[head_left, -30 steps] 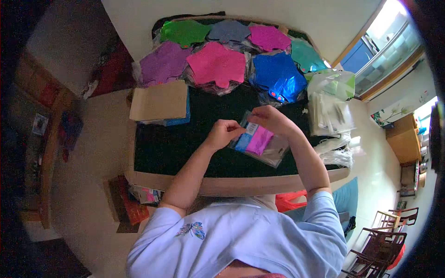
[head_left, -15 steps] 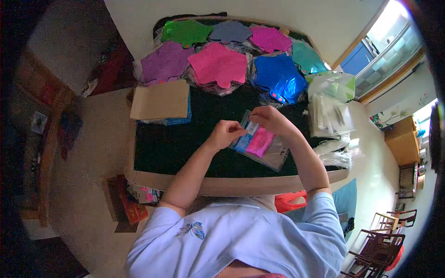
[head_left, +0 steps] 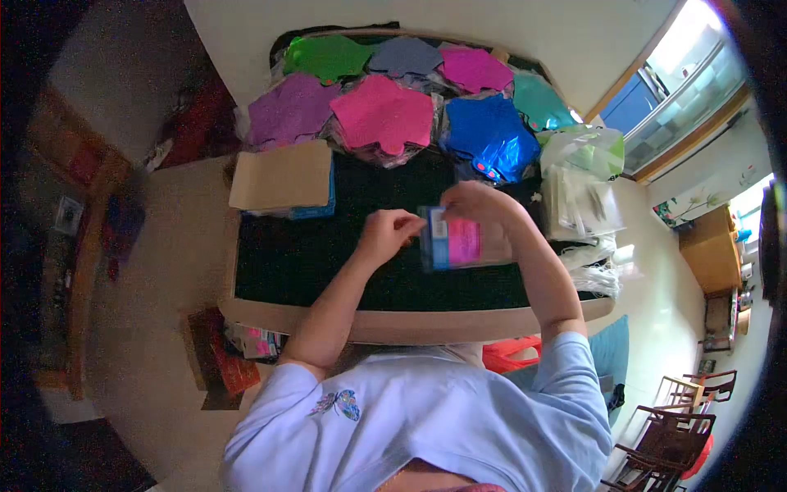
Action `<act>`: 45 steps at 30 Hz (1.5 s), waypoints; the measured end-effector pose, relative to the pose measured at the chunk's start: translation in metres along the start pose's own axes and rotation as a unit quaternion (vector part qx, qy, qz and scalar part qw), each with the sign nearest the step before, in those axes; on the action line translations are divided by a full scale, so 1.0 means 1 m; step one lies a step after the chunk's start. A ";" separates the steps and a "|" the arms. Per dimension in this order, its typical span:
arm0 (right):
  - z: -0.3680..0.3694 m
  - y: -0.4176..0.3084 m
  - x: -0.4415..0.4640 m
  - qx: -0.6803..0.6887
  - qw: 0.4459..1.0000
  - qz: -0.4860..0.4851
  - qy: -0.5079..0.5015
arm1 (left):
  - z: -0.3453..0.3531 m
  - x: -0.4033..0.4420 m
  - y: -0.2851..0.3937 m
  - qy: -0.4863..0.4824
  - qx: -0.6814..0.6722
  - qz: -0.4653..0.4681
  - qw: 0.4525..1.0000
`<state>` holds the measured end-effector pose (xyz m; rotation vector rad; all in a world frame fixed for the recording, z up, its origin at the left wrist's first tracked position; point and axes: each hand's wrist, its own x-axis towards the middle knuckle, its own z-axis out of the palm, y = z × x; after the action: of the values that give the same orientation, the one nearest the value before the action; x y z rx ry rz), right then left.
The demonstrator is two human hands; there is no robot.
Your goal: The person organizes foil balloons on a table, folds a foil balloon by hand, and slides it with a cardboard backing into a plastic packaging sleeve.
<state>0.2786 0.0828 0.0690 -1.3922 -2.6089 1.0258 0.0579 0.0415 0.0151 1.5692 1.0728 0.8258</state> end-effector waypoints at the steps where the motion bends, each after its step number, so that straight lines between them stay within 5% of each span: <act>1: 0.003 0.011 0.013 -0.002 1.000 0.000 0.004 | 0.001 -0.004 0.005 0.102 0.141 0.099 0.980; 3: 0.019 0.036 0.049 -0.187 0.971 -0.141 -0.053 | -0.001 -0.015 0.020 0.079 0.255 0.178 0.947; 7: 0.019 -0.041 0.059 -0.182 0.975 -0.125 -0.025 | -0.003 -0.036 0.021 -0.024 0.435 0.316 0.843; 8: 0.017 -0.048 0.063 -0.170 0.961 -0.194 0.099 | -0.004 -0.040 0.018 -0.051 0.475 0.367 0.798; 9: 0.016 -0.053 0.064 -0.154 0.928 -0.257 0.221 | -0.007 -0.040 0.013 -0.048 0.478 0.363 0.798; 10: 0.012 -0.058 0.054 -0.017 0.942 -0.225 0.249 | -0.010 -0.037 0.004 -0.055 0.488 0.346 0.800; 13: 0.012 -0.033 0.026 0.055 0.941 -0.135 0.306 | -0.004 -0.027 -0.016 -0.076 0.493 0.329 0.802; 15: 0.020 -0.006 0.014 0.026 0.951 -0.060 0.301 | 0.012 -0.024 -0.008 -0.125 0.506 0.244 0.818; 21: 0.045 0.038 0.005 -0.101 0.953 0.013 0.287 | 0.044 -0.020 0.006 -0.078 0.470 0.330 0.814; 24: 0.056 0.058 0.034 -0.164 0.922 -0.071 0.345 | 0.054 -0.010 -0.002 -0.071 0.483 0.305 0.818; 27: 0.055 0.060 0.054 -0.193 0.922 -0.044 0.332 | 0.056 -0.010 -0.015 -0.082 0.513 0.288 0.805; 31: 0.044 0.047 0.056 -0.192 0.930 -0.107 0.296 | 0.046 -0.015 -0.018 -0.080 0.499 0.268 0.821; 34: 0.045 0.043 0.053 -0.163 0.942 -0.038 0.292 | 0.047 -0.015 -0.024 -0.058 0.505 0.262 0.820; 37: 0.044 0.042 0.043 -0.115 0.919 -0.072 0.370 | 0.049 -0.012 -0.027 -0.055 0.498 0.272 0.822; 39: 0.040 0.042 0.042 -0.085 0.947 0.012 0.309 | 0.049 -0.015 -0.024 -0.062 0.508 0.265 0.817; 45: 0.033 0.061 0.060 0.044 0.970 -0.010 0.237 | 0.050 -0.016 -0.023 -0.059 0.506 0.253 0.823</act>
<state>0.2772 0.1332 -0.0069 -1.3813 -2.1978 0.6883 0.0913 0.0107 -0.0190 2.8579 1.0633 0.4543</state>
